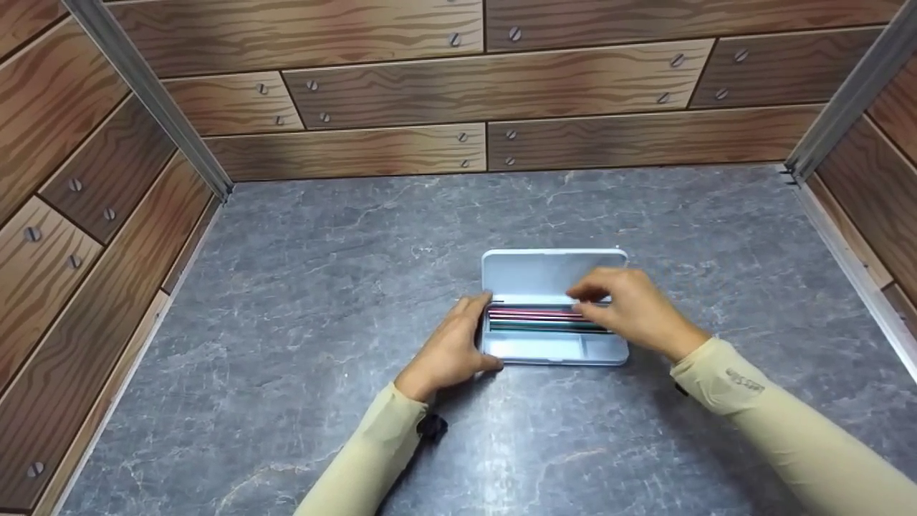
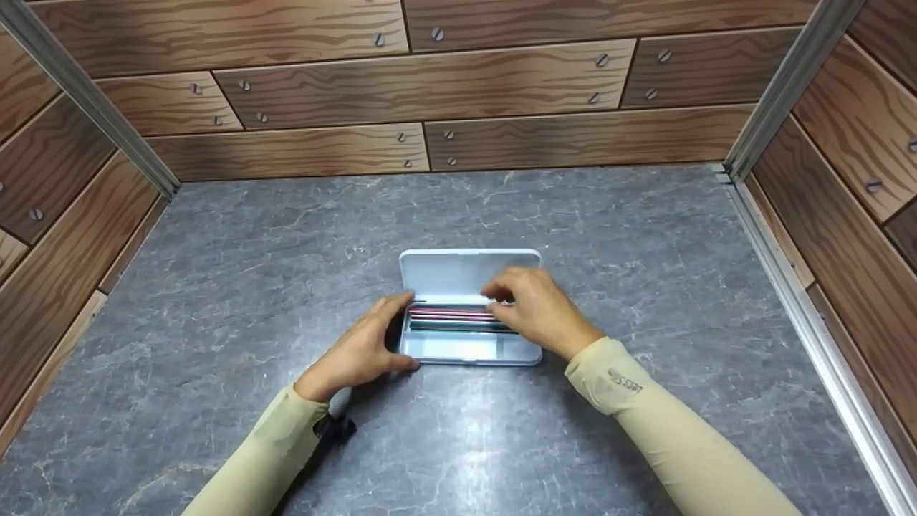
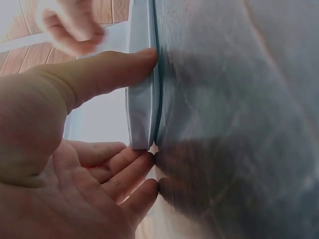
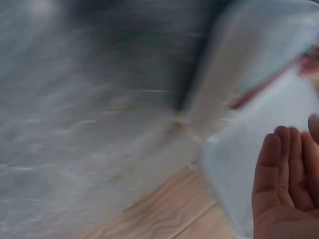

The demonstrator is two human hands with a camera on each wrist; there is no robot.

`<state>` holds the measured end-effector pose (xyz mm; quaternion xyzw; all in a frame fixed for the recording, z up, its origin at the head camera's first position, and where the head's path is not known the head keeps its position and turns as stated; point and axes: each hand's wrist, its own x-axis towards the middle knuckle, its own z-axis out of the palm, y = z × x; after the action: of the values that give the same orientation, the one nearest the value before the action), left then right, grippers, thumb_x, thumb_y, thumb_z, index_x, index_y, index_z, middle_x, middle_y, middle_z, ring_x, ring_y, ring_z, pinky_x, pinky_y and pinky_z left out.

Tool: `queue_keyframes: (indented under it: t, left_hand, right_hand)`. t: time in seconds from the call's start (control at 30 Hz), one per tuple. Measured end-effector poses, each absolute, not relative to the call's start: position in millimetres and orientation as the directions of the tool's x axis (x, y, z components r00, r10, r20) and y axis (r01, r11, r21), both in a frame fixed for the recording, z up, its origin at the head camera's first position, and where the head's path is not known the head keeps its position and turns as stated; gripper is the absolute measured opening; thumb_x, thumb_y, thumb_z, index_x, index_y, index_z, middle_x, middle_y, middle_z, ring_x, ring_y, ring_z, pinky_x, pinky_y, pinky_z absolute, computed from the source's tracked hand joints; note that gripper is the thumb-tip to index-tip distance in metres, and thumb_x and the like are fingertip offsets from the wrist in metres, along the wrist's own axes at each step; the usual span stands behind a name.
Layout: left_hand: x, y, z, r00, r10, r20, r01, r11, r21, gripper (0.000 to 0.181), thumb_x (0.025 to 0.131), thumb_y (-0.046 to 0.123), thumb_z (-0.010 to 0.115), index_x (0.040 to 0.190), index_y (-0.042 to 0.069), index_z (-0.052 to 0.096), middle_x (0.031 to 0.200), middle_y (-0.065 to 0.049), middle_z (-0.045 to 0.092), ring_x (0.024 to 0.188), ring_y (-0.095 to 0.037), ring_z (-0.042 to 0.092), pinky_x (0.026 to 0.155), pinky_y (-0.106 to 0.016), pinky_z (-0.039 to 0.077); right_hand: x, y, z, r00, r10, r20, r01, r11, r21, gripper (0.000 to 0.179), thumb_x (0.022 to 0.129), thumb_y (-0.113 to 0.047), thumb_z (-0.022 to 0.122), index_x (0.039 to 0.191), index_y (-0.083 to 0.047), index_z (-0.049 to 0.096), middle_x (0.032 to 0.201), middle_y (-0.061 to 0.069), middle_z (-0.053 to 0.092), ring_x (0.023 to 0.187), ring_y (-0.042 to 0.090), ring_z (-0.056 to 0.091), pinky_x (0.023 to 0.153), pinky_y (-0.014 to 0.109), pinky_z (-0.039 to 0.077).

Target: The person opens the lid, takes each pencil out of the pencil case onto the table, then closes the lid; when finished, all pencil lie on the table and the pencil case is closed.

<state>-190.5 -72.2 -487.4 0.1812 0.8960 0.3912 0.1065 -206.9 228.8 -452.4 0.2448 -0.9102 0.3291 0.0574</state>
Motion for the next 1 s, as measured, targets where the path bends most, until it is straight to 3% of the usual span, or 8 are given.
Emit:
queue_keyframes:
  t: [0.1,0.3,0.67,1.0]
  left_hand:
    - [-190.0,-72.1,-486.6,-0.909,0.414,-0.048,0.247,0.628,0.738,0.112,0.079,0.007,0.098,0.172,-0.001,0.036,0.166,-0.019,0.053,0.155,-0.035,0.053,0.137,-0.048,0.039]
    - [-192.3,-71.9,-485.5,-0.906,0.422,-0.02,0.27,0.615,0.741,0.109,0.078,0.005,0.097,0.17,-0.003,0.039,0.166,-0.019,0.053,0.155,-0.035,0.052,0.137,-0.048,0.038]
    - [-190.9,-72.5,-486.0,-0.903,0.429,-0.027,0.269,0.614,0.742,0.11,0.079,0.003,0.096,0.171,-0.004,0.036,0.165,-0.021,0.052,0.154,-0.036,0.053,0.137,-0.048,0.038]
    - [-191.9,-72.4,-486.7,-0.903,0.43,-0.029,0.267,0.612,0.744,0.111,0.078,0.003,0.095,0.172,-0.004,0.035,0.166,-0.021,0.051,0.155,-0.036,0.052,0.138,-0.048,0.038]
  right_hand:
    - [-208.7,232.4,-461.6,-0.873,-0.44,0.209,-0.479,0.698,-0.533,0.015,0.095,-0.002,0.084,0.109,-0.005,0.086,0.103,0.007,0.084,0.095,0.024,0.079,0.089,0.044,0.069]
    - [-213.1,235.0,-468.8,-0.859,-0.463,0.219,-0.508,0.716,-0.479,0.014,0.092,-0.002,0.087,0.104,-0.01,0.087,0.097,0.003,0.082,0.089,0.016,0.074,0.082,0.039,0.065]
    - [-212.3,231.6,-468.5,-0.817,-0.519,0.251,-0.572,0.678,-0.461,0.015,0.09,0.0,0.088,0.101,-0.009,0.088,0.094,0.002,0.082,0.086,0.018,0.075,0.081,0.039,0.066]
    - [-208.8,235.7,-464.2,-0.819,-0.525,0.232,-0.569,0.687,-0.452,0.02,0.091,0.005,0.084,0.103,-0.01,0.089,0.096,0.003,0.083,0.089,0.02,0.077,0.08,0.04,0.066]
